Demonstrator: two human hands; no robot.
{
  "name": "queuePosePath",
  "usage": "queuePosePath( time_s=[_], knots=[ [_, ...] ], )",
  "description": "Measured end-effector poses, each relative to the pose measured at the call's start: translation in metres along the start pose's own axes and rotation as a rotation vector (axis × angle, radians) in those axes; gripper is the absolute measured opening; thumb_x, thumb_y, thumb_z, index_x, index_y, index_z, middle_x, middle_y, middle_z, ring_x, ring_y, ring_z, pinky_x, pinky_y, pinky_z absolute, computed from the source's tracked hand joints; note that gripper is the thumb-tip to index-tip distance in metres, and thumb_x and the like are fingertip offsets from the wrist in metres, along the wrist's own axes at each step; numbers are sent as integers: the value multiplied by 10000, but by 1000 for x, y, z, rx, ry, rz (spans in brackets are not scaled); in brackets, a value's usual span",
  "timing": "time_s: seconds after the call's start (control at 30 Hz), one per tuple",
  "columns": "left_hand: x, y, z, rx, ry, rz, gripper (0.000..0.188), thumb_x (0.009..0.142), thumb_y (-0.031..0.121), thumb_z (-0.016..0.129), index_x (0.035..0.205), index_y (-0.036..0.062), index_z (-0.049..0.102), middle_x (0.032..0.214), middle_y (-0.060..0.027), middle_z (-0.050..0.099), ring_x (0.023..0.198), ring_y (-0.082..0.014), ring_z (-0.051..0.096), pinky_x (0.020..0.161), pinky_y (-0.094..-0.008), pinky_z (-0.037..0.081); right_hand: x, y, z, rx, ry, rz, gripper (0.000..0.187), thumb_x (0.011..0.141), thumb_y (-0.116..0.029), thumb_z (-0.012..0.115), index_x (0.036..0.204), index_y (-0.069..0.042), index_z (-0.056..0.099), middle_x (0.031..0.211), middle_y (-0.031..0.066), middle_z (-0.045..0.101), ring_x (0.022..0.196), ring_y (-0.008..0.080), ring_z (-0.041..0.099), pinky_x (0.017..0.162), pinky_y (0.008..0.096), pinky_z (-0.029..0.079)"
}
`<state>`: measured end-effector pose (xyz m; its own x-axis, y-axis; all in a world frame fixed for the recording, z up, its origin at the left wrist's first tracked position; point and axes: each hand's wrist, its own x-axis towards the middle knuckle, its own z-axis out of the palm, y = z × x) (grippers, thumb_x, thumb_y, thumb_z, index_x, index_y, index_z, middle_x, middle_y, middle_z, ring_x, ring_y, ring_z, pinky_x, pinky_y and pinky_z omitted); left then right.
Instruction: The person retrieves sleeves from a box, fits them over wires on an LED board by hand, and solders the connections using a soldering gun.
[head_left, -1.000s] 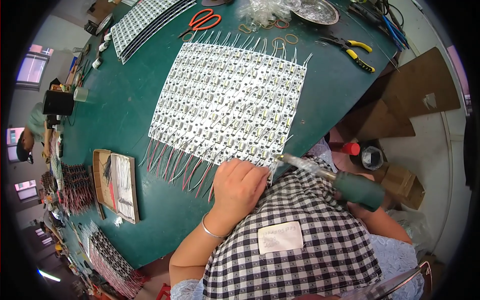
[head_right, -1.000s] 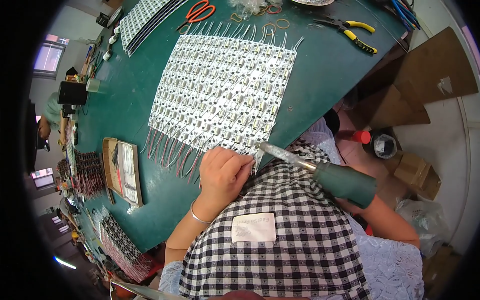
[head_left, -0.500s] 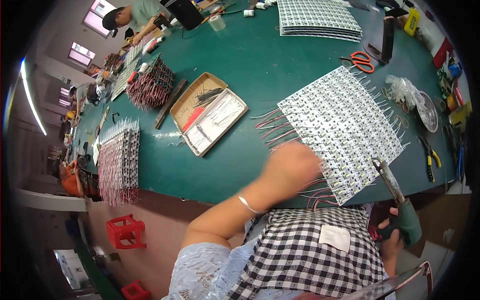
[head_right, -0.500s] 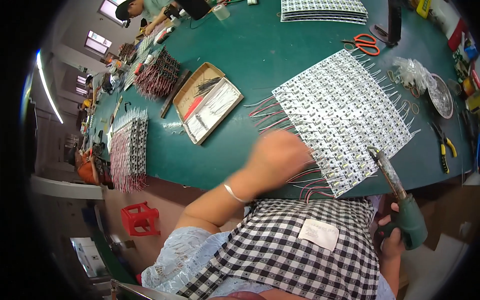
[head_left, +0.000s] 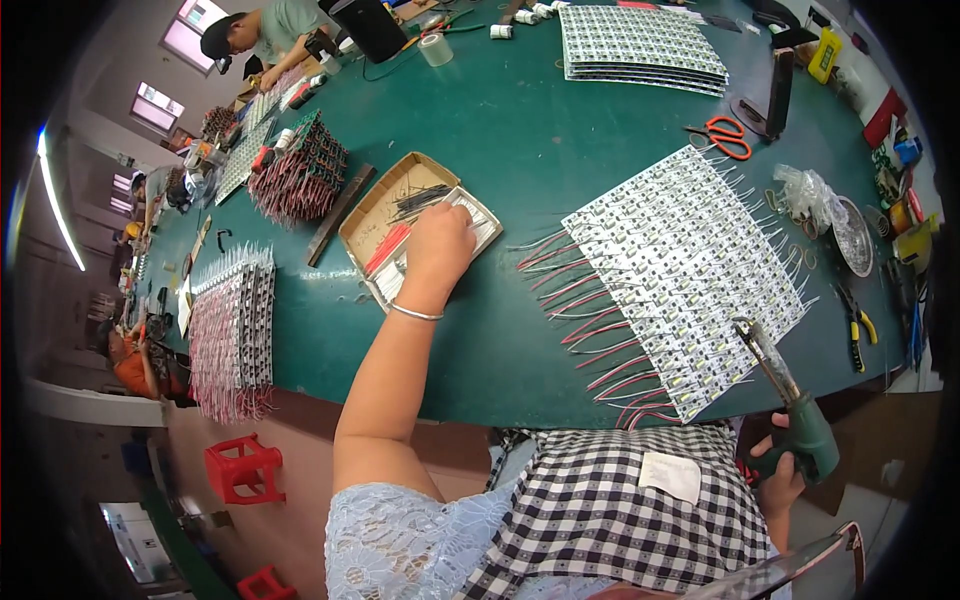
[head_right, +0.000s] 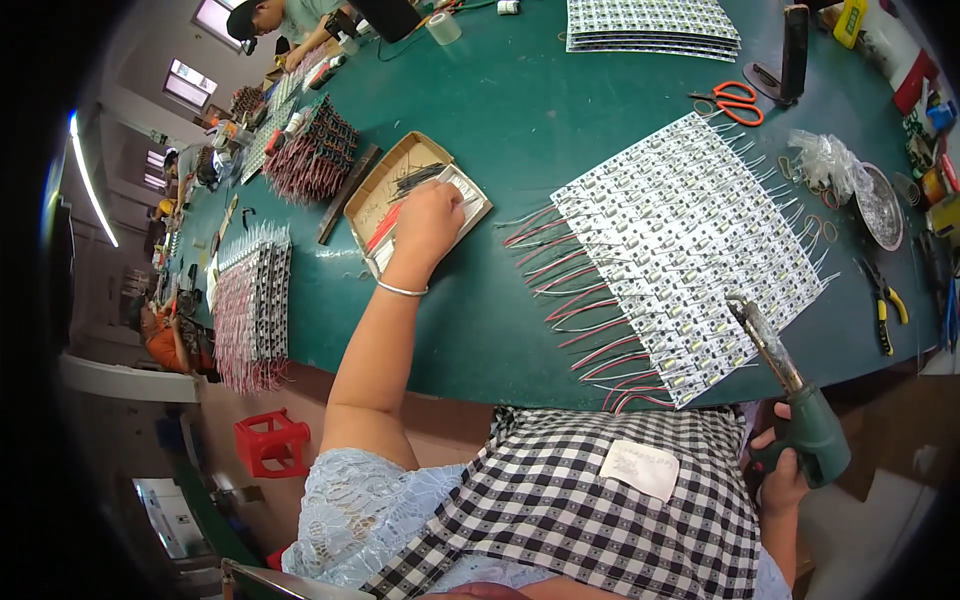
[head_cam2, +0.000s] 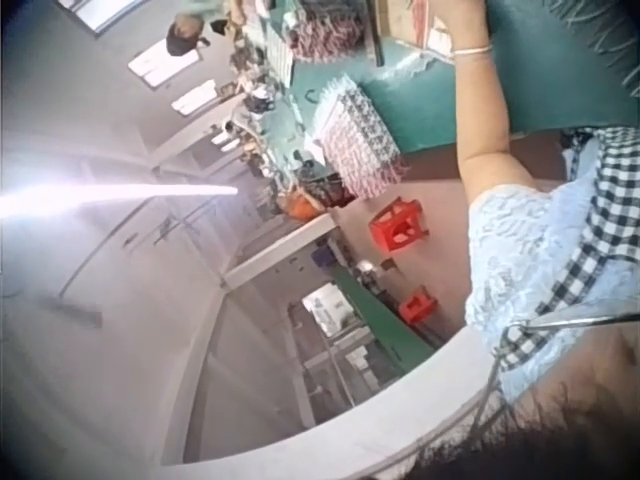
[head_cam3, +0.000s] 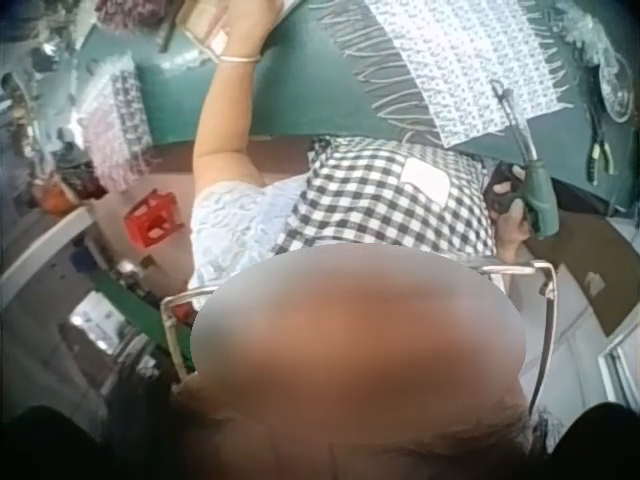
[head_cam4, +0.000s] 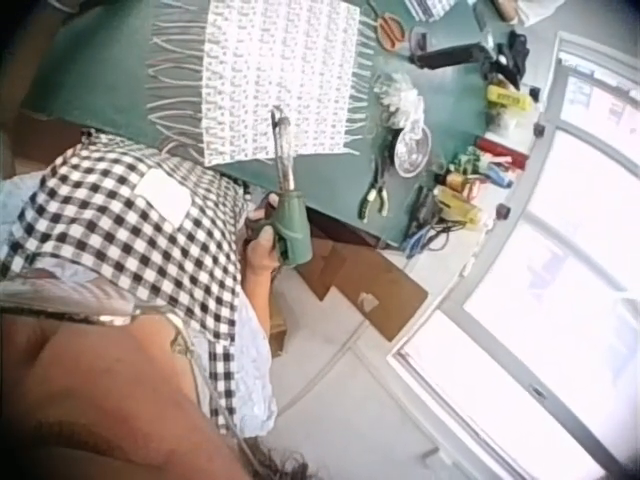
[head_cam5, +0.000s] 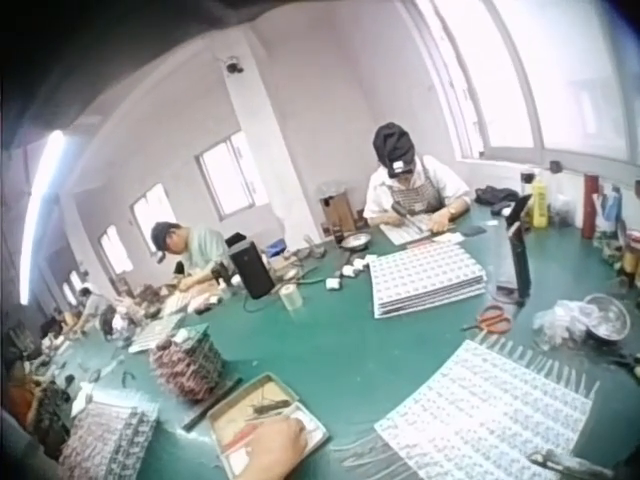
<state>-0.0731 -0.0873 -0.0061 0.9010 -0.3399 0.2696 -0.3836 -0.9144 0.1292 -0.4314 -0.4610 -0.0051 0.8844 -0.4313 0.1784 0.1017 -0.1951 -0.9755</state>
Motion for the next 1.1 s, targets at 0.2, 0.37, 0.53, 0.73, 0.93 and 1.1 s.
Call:
queuePosePath(
  time_s=[0.2,0.37,0.53,0.73,0.93,1.1],
  knots=[
    [-5,0,2,-130,30,-67,92,698,19,544,749,12,619,784,-176,602,779,-352,574,705,-448,466,10,-2,7,-14,-14,-9,462,907,-283,451,1208,67,432,1119,148,552,649,135,549,571,250,438],
    [-11,-8,8,-208,147,4,124,690,10,570,791,7,641,786,-173,585,783,-345,570,708,-438,462,14,-1,13,-11,-27,0,455,900,-263,455,1209,70,428,1122,152,552,648,139,552,578,255,445],
    [-12,-10,9,-346,130,-49,90,732,64,626,799,11,654,778,-146,569,772,-321,573,695,-418,458,8,0,17,-1,21,31,450,892,-245,466,1211,69,426,1122,152,554,650,141,556,584,259,449],
    [-10,-7,-15,-392,-37,-176,95,767,105,625,817,32,657,822,-152,600,789,-330,588,695,-418,464,9,-4,20,-34,5,56,465,892,-248,472,1227,70,418,1118,150,558,651,137,557,595,253,446],
    [-6,-2,-15,-150,-38,55,121,794,64,581,880,18,653,846,-168,618,789,-344,592,713,-420,470,12,-3,21,-9,31,35,480,892,-258,479,1236,69,414,1118,153,557,653,136,556,594,253,443],
    [-12,-16,-17,-357,86,54,134,805,45,567,902,17,654,827,-169,629,766,-300,609,667,-383,480,15,-8,25,-27,43,34,462,893,-271,484,1205,66,429,1097,145,555,646,137,553,588,258,439]
  ],
)
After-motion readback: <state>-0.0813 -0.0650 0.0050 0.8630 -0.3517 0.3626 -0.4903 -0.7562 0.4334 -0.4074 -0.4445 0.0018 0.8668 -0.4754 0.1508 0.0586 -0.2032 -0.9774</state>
